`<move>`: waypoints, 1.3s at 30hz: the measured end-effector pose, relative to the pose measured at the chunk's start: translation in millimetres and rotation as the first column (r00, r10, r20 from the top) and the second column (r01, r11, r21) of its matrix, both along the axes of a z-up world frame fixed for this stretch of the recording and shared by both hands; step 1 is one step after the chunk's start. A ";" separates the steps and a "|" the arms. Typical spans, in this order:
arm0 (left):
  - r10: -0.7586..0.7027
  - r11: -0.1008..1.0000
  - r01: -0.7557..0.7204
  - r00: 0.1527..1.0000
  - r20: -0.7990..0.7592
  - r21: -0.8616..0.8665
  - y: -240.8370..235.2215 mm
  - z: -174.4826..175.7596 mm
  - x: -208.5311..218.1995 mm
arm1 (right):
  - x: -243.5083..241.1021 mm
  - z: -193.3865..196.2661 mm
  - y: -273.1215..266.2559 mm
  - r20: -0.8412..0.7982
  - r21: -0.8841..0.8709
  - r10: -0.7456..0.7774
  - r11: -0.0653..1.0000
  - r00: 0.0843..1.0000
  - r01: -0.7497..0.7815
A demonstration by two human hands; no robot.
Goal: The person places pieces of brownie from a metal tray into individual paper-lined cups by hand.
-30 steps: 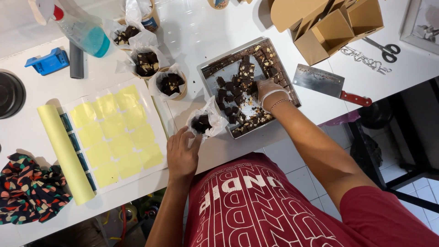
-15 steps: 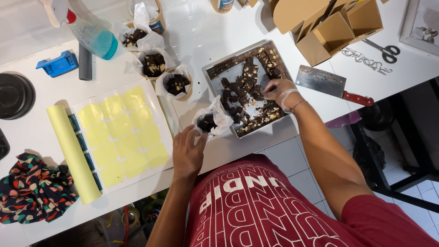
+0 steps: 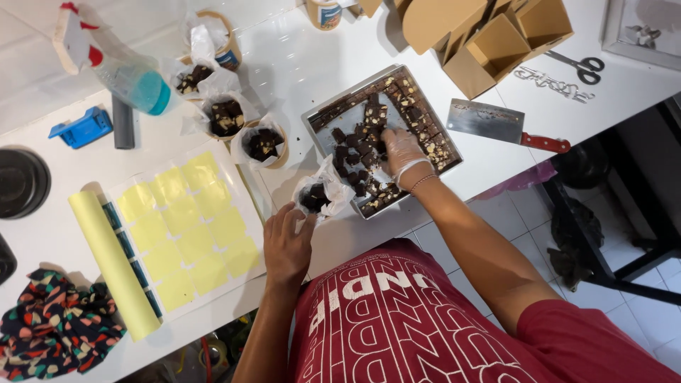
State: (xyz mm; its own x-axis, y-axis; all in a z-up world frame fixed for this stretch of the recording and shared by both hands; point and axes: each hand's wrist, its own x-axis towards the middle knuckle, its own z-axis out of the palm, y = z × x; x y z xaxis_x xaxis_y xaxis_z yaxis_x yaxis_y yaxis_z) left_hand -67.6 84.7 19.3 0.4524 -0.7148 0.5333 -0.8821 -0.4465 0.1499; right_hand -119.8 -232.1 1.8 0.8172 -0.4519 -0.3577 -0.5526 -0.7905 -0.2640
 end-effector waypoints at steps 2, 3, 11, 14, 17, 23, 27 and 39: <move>0.027 0.998 -0.025 0.999 0.042 -0.056 -3.3 2.8 -0.4 | -10.3 -20.8 0.9 0.115 -0.080 0.098 0.993 0.989 -0.089; -0.010 0.998 0.013 0.999 0.044 -0.063 -1.8 0.5 0.7 | -8.4 -20.2 2.7 0.116 -0.088 0.062 0.995 0.991 -0.052; -0.121 0.993 0.120 0.991 0.054 0.015 -4.5 -12.0 10.3 | -7.4 -48.1 5.2 0.090 -0.069 0.123 0.991 0.988 -0.117; -0.313 0.946 0.313 0.950 0.020 -0.078 -16.2 9.3 14.7 | -3.3 25.5 5.1 -0.193 0.152 0.110 0.985 0.975 -0.081; -0.244 0.969 0.243 0.969 0.043 0.032 -10.2 8.1 8.6 | -3.5 35.0 1.9 -0.240 0.194 0.152 0.975 0.959 -0.106; -0.233 0.973 0.230 0.965 0.121 0.036 -10.5 -1.0 10.3 | 14.5 -23.2 -11.4 -0.204 0.105 0.210 0.976 0.956 -0.192; -0.275 0.961 0.273 0.961 0.034 0.054 -7.3 -8.5 15.8 | -2.3 -19.1 -26.2 -0.072 0.194 0.079 0.979 0.994 -0.064; -0.029 0.986 0.045 0.994 0.101 -0.163 -9.2 -13.1 9.5 | -19.6 90.3 75.1 0.840 0.353 -0.058 0.814 0.540 -0.461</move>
State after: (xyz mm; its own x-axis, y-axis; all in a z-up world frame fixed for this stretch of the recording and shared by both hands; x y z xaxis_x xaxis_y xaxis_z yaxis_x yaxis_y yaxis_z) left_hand -58.2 75.5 6.2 0.3672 -0.6287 0.6855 -0.9116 -0.3895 0.1312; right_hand -139.4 -157.0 92.1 0.9013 -0.2087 0.3795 0.2524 -0.4590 -0.8518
